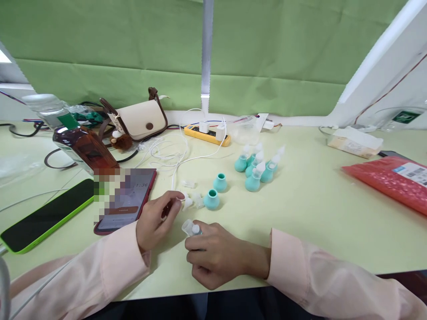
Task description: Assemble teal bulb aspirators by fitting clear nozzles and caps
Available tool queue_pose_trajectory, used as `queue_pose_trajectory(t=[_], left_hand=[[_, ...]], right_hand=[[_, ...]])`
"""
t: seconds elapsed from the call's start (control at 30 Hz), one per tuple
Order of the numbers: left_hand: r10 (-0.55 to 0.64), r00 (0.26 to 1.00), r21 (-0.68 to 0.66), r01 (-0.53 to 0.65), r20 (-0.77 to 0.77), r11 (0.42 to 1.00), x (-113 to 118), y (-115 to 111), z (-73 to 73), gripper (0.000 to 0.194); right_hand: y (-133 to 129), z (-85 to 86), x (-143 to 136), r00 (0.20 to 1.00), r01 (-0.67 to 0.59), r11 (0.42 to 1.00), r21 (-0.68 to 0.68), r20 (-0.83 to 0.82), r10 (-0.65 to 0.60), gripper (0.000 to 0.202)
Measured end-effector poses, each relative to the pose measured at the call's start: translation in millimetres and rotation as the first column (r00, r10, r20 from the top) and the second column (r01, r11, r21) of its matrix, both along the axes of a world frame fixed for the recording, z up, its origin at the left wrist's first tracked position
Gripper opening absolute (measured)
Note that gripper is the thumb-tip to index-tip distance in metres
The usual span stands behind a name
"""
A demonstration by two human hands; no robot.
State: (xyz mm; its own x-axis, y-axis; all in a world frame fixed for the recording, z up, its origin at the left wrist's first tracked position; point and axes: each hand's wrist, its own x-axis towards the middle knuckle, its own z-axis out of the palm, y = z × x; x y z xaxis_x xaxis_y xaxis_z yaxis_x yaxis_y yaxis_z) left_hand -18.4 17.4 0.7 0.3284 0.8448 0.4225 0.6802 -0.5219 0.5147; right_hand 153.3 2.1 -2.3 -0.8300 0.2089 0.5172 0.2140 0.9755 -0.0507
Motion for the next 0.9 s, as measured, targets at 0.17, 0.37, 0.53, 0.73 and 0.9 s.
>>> queue_pose_trajectory(t=[0.17,0.37,0.53,0.73,0.9], left_hand=[[-0.288,0.931,-0.210,0.335,0.226,0.918,3.7,-12.4,10.8,0.020],[-0.171,0.849,-0.260,0.336,0.500,0.905,5.0,-15.5,20.0,0.013],[-0.147,0.633,-0.285,0.528,0.760,0.800,3.0,-15.2,24.8,0.011],[-0.207,0.582,-0.235,0.592,0.786,0.771,3.9,-13.0,17.5,0.015],[-0.158,0.783,-0.094,0.266,0.601,0.960,1.4,-17.2,9.9,0.031]], right_hand=[[2.4,-3.6,2.5,1.000,-0.001,0.999,-0.047,0.011,0.002,0.009],[2.4,4.4,3.9,0.970,-0.114,0.993,-0.024,-0.219,0.106,0.033],[0.2,12.9,11.5,0.845,-0.106,0.953,-0.282,-0.531,-0.063,0.050],[-3.8,13.5,15.0,0.891,0.041,0.729,-0.683,-0.305,-0.336,0.031],[-5.4,2.8,11.3,0.838,0.271,0.904,-0.329,-0.382,-0.390,0.041]])
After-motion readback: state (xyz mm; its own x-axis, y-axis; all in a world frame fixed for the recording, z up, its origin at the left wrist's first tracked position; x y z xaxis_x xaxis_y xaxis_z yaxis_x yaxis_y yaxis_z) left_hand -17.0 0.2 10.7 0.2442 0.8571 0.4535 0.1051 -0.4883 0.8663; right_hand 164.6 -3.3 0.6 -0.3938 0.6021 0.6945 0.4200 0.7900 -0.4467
